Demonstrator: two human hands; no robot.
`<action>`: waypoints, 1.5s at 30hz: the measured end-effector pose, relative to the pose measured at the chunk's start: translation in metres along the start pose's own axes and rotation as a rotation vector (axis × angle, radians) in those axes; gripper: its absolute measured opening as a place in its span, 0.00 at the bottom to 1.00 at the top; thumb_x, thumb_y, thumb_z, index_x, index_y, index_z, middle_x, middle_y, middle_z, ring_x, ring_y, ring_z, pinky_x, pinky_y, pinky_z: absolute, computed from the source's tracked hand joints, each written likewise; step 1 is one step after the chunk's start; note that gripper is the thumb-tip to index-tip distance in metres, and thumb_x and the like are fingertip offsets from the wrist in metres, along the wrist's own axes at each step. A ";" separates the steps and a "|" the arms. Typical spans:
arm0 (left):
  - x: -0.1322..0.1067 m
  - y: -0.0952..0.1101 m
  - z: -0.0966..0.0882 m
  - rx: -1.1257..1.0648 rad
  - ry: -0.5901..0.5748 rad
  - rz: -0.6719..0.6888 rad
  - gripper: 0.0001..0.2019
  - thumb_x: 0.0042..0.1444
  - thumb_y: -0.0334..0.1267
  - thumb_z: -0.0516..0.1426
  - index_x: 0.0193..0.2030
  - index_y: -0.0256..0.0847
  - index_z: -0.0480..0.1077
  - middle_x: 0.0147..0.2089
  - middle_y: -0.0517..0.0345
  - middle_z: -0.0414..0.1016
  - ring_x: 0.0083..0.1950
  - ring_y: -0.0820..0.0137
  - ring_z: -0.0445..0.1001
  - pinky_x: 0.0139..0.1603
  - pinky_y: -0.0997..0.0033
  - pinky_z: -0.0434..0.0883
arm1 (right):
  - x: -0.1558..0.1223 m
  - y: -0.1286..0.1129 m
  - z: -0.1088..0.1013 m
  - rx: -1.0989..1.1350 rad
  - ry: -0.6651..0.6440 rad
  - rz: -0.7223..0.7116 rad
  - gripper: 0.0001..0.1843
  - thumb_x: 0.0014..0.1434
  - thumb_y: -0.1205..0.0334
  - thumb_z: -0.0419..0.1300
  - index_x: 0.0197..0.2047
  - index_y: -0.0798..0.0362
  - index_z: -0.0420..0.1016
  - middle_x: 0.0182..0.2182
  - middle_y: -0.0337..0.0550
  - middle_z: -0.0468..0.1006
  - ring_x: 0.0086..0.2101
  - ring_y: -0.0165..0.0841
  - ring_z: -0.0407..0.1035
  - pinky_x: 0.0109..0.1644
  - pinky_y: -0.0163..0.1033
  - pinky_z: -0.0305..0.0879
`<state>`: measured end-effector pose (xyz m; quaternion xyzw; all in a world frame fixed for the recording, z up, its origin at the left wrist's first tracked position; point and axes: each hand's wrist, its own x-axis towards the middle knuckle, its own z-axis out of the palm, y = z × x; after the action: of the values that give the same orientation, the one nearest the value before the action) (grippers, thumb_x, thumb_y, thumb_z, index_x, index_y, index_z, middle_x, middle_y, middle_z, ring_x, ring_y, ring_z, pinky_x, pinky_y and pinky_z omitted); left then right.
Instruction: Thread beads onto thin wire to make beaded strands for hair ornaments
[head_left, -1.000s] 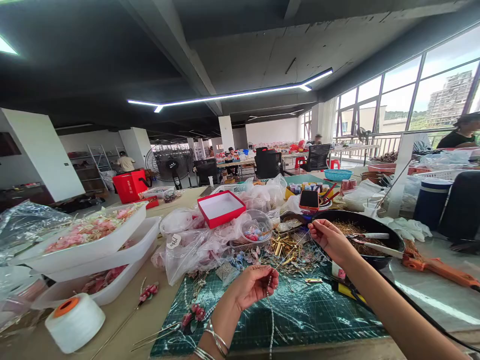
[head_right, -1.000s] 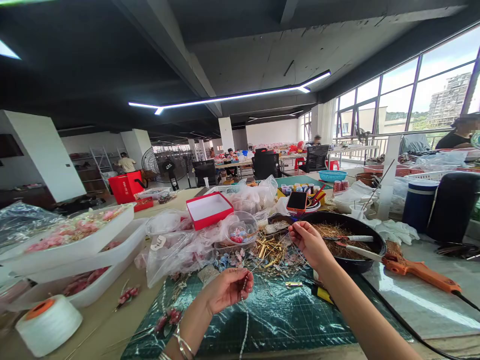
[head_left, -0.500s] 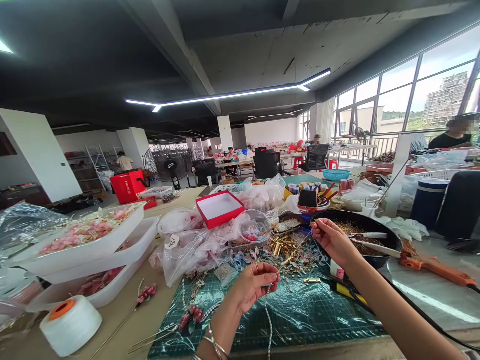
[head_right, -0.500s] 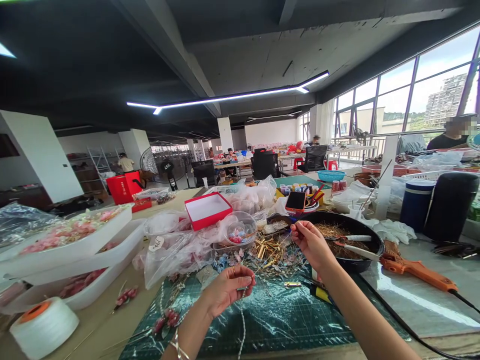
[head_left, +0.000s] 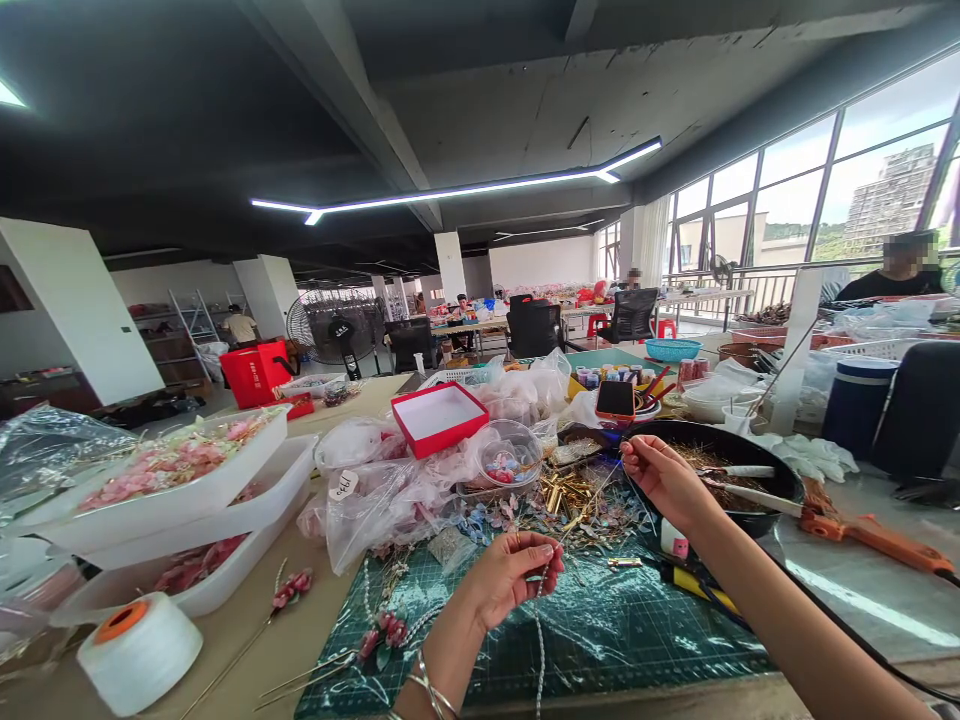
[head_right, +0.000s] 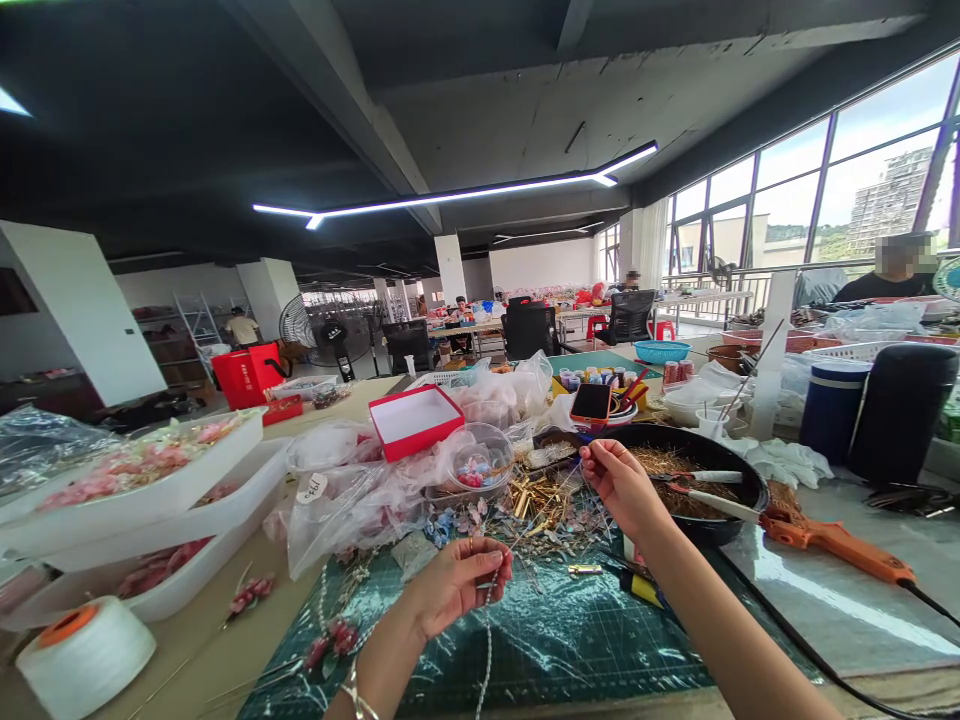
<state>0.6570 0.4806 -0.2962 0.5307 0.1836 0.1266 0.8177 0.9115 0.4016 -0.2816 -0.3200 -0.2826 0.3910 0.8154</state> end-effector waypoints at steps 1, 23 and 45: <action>0.000 0.000 0.000 0.000 -0.006 -0.004 0.08 0.48 0.36 0.58 0.34 0.34 0.72 0.31 0.54 0.72 0.31 0.75 0.69 0.34 0.75 0.66 | 0.000 0.000 0.000 0.002 -0.003 0.001 0.04 0.47 0.62 0.63 0.26 0.51 0.72 0.26 0.36 0.72 0.25 0.23 0.62 0.27 0.25 0.65; -0.002 0.004 0.003 -0.016 -0.069 -0.027 0.08 0.50 0.36 0.55 0.35 0.35 0.70 0.31 0.55 0.70 0.31 0.75 0.67 0.30 0.76 0.61 | 0.006 0.000 0.010 0.016 -0.004 -0.015 0.04 0.47 0.62 0.63 0.28 0.51 0.72 0.28 0.37 0.75 0.28 0.24 0.67 0.32 0.26 0.69; -0.011 0.029 -0.023 -0.182 0.058 0.190 0.05 0.53 0.33 0.54 0.28 0.36 0.66 0.24 0.62 0.63 0.26 0.80 0.60 0.23 0.80 0.55 | 0.002 0.003 -0.014 -0.130 0.062 0.004 0.06 0.46 0.60 0.64 0.28 0.51 0.71 0.30 0.40 0.78 0.27 0.26 0.69 0.31 0.29 0.69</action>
<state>0.6367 0.5068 -0.2762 0.4655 0.1441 0.2349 0.8410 0.9217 0.4006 -0.2920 -0.3847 -0.2811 0.3633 0.8006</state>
